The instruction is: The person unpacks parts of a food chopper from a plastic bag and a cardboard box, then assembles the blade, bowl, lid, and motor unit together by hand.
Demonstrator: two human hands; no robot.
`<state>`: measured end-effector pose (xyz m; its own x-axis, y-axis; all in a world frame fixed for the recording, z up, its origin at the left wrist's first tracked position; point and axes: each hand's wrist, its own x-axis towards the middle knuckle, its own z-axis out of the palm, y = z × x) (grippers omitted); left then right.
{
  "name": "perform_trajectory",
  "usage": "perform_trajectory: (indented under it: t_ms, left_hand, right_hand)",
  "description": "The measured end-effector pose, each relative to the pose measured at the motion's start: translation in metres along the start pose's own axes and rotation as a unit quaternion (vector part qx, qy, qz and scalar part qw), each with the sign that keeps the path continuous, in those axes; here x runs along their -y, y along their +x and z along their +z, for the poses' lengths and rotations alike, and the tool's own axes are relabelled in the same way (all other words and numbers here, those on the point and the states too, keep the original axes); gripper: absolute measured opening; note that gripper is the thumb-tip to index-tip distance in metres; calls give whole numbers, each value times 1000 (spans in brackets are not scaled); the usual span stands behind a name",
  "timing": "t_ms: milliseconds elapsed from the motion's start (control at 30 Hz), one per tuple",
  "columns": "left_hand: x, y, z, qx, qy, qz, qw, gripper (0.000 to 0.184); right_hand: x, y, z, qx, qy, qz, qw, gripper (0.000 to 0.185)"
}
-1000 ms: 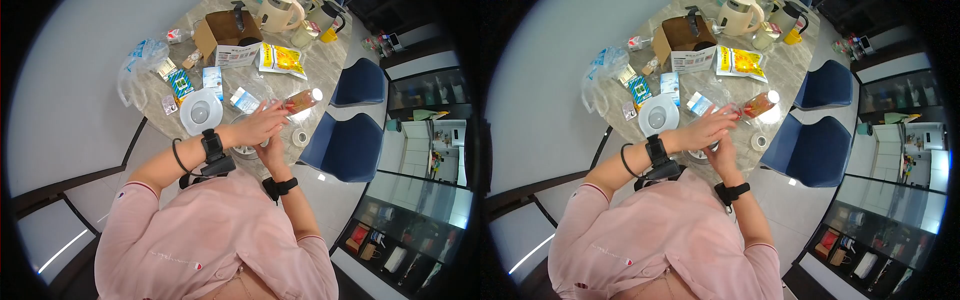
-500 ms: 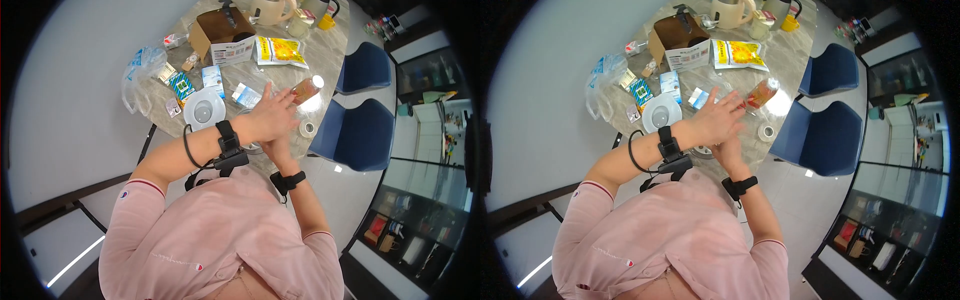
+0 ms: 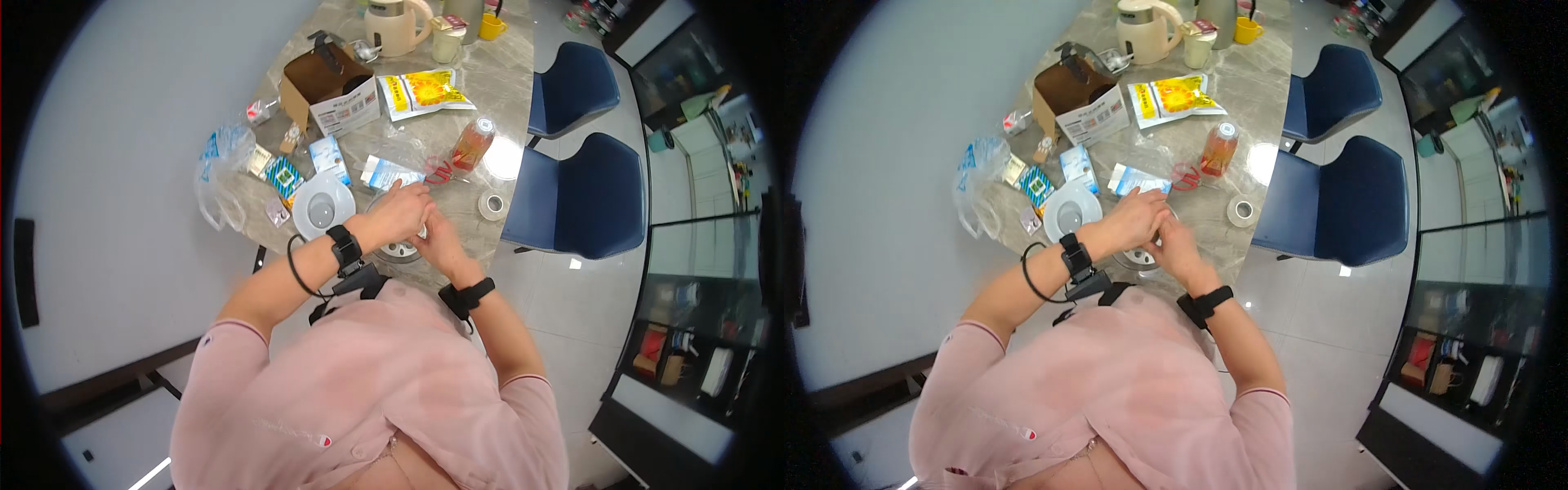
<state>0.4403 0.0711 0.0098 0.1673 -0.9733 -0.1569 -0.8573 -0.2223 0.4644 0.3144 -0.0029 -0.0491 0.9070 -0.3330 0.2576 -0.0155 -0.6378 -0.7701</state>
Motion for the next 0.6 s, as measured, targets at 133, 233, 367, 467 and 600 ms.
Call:
perform_trajectory:
  t_ms: [133, 233, 367, 467, 600]
  left_hand:
    - [-8, 2, -16, -60, 101, 34, 992, 39]
    - [-25, 6, -50, -113, 81, 46, 989, 40]
    - [-32, 5, -57, -90, 103, 46, 990, 39]
    - [-16, 9, -33, -77, 49, 26, 995, 37]
    - [-6, 6, -9, -123, 79, 32, 989, 36]
  right_hand:
    - [-7, 0, 5, -25, 1, -2, 1000, 43]
    - [-6, 4, 4, 1, 25, 37, 999, 46]
    - [-6, 3, 2, -1, 9, 36, 999, 46]
    - [-2, 4, 3, -26, 26, 14, 999, 45]
    - [-7, 4, 6, -16, 31, 35, 999, 43]
